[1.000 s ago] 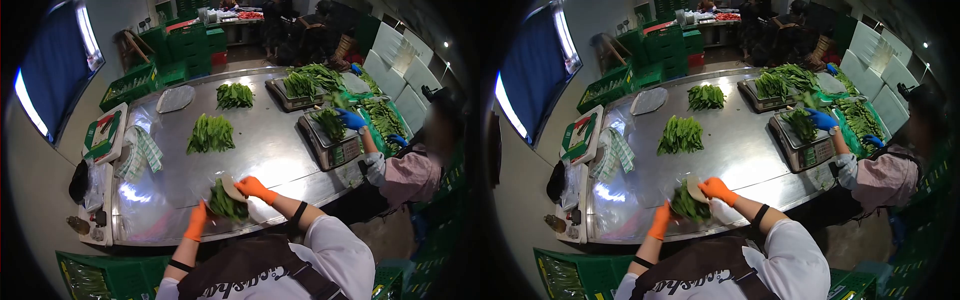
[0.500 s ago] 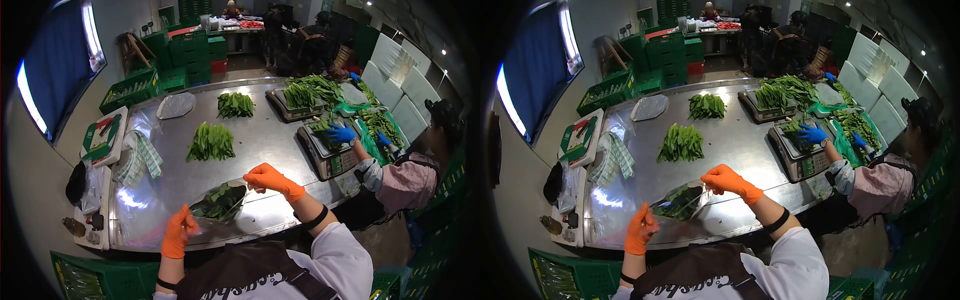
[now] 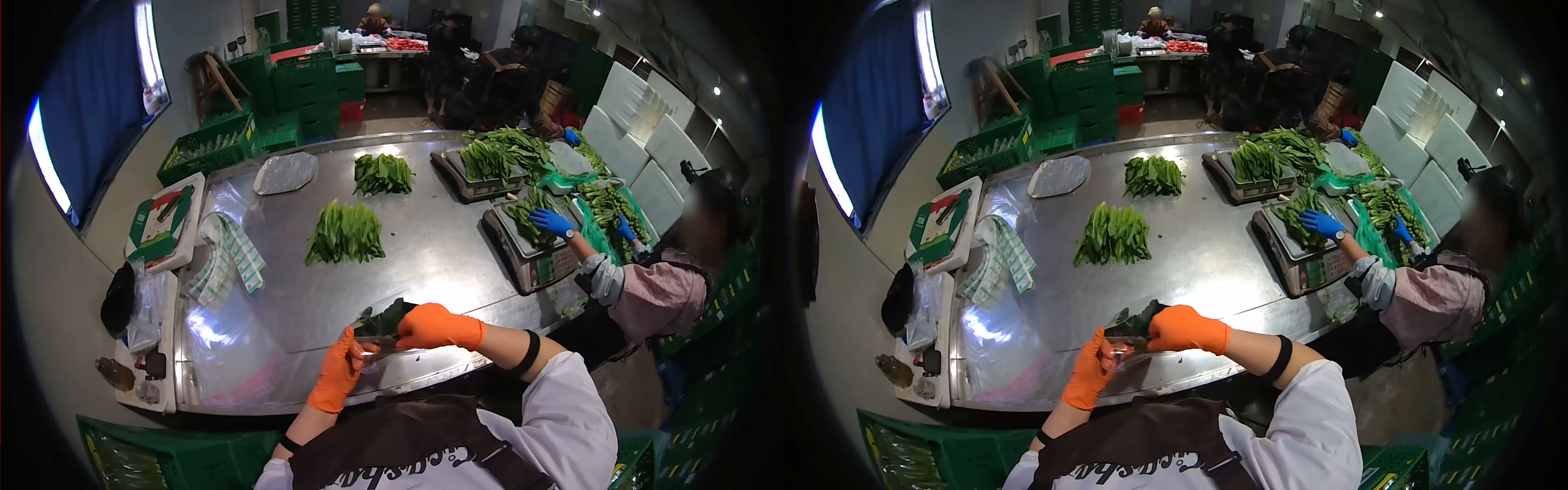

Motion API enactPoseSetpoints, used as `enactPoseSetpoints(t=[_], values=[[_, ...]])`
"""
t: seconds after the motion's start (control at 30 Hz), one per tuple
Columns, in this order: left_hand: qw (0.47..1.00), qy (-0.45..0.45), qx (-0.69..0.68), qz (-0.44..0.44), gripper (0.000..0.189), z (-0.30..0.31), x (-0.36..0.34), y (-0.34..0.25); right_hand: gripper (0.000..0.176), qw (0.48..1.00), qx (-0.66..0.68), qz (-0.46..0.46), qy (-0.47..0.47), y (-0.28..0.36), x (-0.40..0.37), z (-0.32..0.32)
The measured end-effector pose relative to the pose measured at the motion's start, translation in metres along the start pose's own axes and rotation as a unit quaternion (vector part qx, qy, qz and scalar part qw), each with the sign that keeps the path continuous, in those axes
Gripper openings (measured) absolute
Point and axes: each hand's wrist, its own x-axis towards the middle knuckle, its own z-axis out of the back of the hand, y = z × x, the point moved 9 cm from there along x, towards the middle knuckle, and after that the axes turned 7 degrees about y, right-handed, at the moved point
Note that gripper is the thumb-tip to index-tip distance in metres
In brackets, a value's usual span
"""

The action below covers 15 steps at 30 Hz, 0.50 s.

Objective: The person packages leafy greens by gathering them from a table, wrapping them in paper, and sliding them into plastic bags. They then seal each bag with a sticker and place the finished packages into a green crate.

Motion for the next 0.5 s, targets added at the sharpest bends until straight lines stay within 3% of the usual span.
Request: enactPoseSetpoints(t=[0.07,0.13,0.2,0.27,0.33,0.4,0.47,0.5], values=[[1.000,0.010,0.021,0.004,0.044,-0.013,-0.001,-0.005,0.032,0.996,-0.044,-0.076,0.021,-0.018,-0.006,-0.003],[0.999,0.023,0.042,0.002,0.044,-0.027,-0.002,-0.014,0.027,0.994,-0.038,-0.094,0.035,-0.007,-0.016,0.004],[0.999,0.032,0.038,0.003,0.044,-0.033,-0.006,-0.016,0.021,0.996,-0.032,-0.022,-0.079,0.011,-0.023,0.018],[0.999,0.006,0.032,0.013,0.044,-0.039,-0.009,-0.021,0.016,0.996,-0.025,-0.025,-0.082,0.007,-0.022,0.017],[0.999,-0.016,0.026,0.019,0.044,-0.045,-0.014,-0.028,0.013,0.976,-0.056,0.035,-0.208,0.015,-0.029,0.039],[0.997,0.004,0.072,-0.009,0.047,-0.055,-0.022,-0.046,0.006,0.971,-0.053,0.059,-0.225,0.035,-0.044,0.047],[0.996,0.038,0.078,-0.025,0.049,-0.082,-0.042,-0.066,0.008,0.903,-0.087,0.180,-0.382,0.086,-0.087,0.080],[0.993,0.072,0.086,-0.038,0.050,-0.094,-0.047,-0.073,0.015,0.886,-0.096,0.168,-0.422,0.092,-0.100,0.081]])
